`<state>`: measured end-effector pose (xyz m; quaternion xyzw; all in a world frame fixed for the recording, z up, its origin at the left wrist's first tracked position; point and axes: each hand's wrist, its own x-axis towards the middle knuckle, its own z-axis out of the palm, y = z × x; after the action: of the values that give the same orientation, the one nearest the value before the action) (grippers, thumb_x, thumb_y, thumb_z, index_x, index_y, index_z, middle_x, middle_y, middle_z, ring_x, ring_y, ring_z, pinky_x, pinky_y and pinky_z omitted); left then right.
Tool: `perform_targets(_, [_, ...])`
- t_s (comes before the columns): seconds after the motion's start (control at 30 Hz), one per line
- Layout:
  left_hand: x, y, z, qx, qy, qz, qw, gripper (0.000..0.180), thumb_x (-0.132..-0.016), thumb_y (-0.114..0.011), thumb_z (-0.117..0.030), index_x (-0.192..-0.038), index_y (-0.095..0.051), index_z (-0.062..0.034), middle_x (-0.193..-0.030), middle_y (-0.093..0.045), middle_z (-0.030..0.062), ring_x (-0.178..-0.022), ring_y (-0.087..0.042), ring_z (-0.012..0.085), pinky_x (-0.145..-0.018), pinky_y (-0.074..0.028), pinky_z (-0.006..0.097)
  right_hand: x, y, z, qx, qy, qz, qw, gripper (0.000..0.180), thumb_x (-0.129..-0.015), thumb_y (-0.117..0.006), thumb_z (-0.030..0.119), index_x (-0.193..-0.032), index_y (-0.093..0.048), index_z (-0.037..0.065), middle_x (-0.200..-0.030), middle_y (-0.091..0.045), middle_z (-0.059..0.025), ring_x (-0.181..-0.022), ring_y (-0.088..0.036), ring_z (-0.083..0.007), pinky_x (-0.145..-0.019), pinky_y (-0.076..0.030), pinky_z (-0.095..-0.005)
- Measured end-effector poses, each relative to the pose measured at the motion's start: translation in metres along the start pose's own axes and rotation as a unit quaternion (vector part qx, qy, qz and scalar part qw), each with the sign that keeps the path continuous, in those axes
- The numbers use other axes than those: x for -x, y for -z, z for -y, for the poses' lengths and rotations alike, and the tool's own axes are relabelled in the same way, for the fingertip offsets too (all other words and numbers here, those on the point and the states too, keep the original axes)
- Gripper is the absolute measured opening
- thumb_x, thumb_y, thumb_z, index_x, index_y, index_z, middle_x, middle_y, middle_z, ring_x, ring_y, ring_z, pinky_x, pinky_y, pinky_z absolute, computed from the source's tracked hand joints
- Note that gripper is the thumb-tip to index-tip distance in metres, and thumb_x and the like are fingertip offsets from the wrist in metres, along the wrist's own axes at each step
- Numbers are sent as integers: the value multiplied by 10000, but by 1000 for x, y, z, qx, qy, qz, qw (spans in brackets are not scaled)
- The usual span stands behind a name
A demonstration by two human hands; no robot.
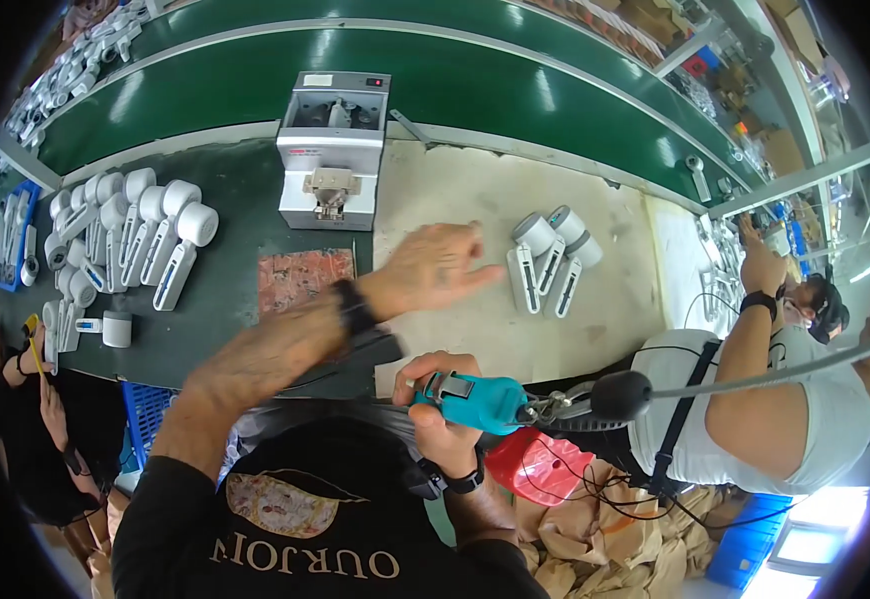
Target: The person picks up a handheld fan, places it on a block, and uses a power tool to drive a screw into the casing. They then use a thin metal tool to pry at the seam of the fan's handle before setting it aside and repeating the process with another fan.
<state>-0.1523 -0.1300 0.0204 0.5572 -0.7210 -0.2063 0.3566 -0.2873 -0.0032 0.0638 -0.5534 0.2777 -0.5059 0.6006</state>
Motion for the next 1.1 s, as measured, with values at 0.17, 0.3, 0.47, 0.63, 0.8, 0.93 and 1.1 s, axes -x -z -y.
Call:
perform_targets(0.17, [-49, -56, -16, -11, 99, -3, 995, 588, -796, -725, -565, -1023, -675, -24, -930, -703, 187, -885, -679, 365, -786, -526, 459, 15, 19, 0, -12, 2, -8, 1000, 667, -827, -782, 524, -1112, -531, -23, -821, -608, -92, -660, -589, -144, -591, -444, -259])
perform_targets(0.3, [-50, -41, -13, 61, 177, 51, 981, 448, -792, -706, -432, -934, -700, -7, -890, -695, 225, -911, -674, 375, -813, -523, 450, 12, 32, -4, 45, 35, -22, 998, 611, -863, -758, 509, -1070, -535, -22, -775, -592, -85, -646, -584, -155, -582, -456, -274])
perform_targets(0.47, [0, -10, 4, 115, 111, 6, 987, 318, -788, -696, -318, -924, -717, -31, -900, -711, 167, -866, -683, 342, -780, -536, 422, -12, 60, -35, 226, 80, -121, 963, 583, -906, -710, 488, -1066, -558, -51, -746, -589, -71, -669, -603, -167, -606, -470, -288])
perform_targets(0.63, [79, 73, -12, 50, 49, -34, 997, 221, -802, -721, -186, -972, -725, -45, -909, -705, 121, -872, -678, 308, -778, -540, 388, -56, 48, -38, 208, 55, -88, 973, 587, -916, -698, 443, -1164, -569, -72, -764, -606, -56, -719, -624, -178, -699, -492, -304])
perform_targets(0.8, [121, 106, 20, -3, -21, -44, 999, 234, -773, -741, -123, -990, -697, -47, -887, -675, 112, -860, -658, 321, -841, -521, 413, -67, 14, -35, 175, 46, -54, 982, 645, -937, -641, 528, -1187, -558, -60, -750, -578, -55, -668, -573, -161, -629, -469, -291])
perform_targets(0.93, [146, 106, 44, -41, -29, -54, 997, 291, -816, -719, -183, -1067, -686, -39, -1035, -638, 131, -1028, -604, 309, -917, -480, 429, -96, -34, -8, 23, 106, 3, 994, 749, -926, -537, 683, -1146, -524, -33, -695, -480, -50, -619, -494, -176, -570, -411, -315])
perform_targets(1.1, [160, 102, 48, -90, -97, -120, 984, 378, -855, -709, -282, -1122, -660, -19, -1097, -601, 122, -1034, -561, 295, -895, -467, 435, -136, -89, -25, 9, 97, 43, 994, 579, -989, -557, 545, -1125, -550, -18, -711, -513, -56, -641, -512, -174, -593, -426, -317])
